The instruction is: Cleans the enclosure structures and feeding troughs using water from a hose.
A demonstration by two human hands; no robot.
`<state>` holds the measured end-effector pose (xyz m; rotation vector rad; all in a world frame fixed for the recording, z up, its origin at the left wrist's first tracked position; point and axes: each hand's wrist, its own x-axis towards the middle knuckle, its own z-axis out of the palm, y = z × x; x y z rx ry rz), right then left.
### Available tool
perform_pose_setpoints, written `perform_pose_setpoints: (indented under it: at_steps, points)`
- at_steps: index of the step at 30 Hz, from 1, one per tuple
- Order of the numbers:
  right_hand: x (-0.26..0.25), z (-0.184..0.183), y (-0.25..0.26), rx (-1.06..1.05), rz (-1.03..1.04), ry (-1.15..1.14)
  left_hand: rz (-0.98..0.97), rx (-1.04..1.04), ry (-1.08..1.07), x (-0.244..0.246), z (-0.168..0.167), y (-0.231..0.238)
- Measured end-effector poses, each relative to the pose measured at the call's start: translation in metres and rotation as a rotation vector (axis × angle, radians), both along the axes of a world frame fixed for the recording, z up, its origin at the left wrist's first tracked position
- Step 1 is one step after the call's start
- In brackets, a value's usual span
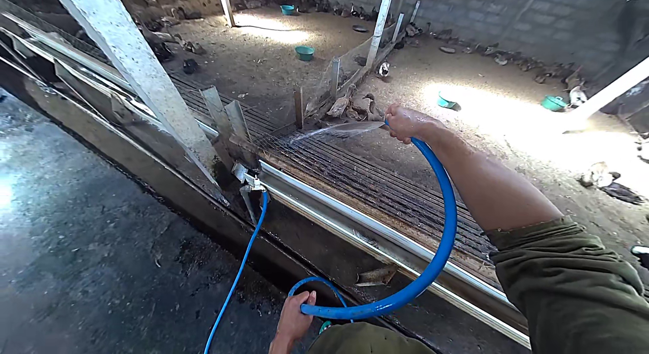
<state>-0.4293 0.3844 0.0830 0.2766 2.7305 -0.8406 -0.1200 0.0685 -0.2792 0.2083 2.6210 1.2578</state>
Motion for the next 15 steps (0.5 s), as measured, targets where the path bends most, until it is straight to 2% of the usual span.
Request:
perform_pose_setpoints:
  at_steps: [3, 15]
  points:
    - [-0.001, 0.000, 0.006, 0.056, -0.006, 0.030, 0.017, 0.001, 0.009, 0.001, 0.002, -0.001]
    - [0.010, 0.003, 0.025, 0.058, -0.033, 0.052, 0.025, -0.019, -0.017, 0.014, 0.010, 0.002]
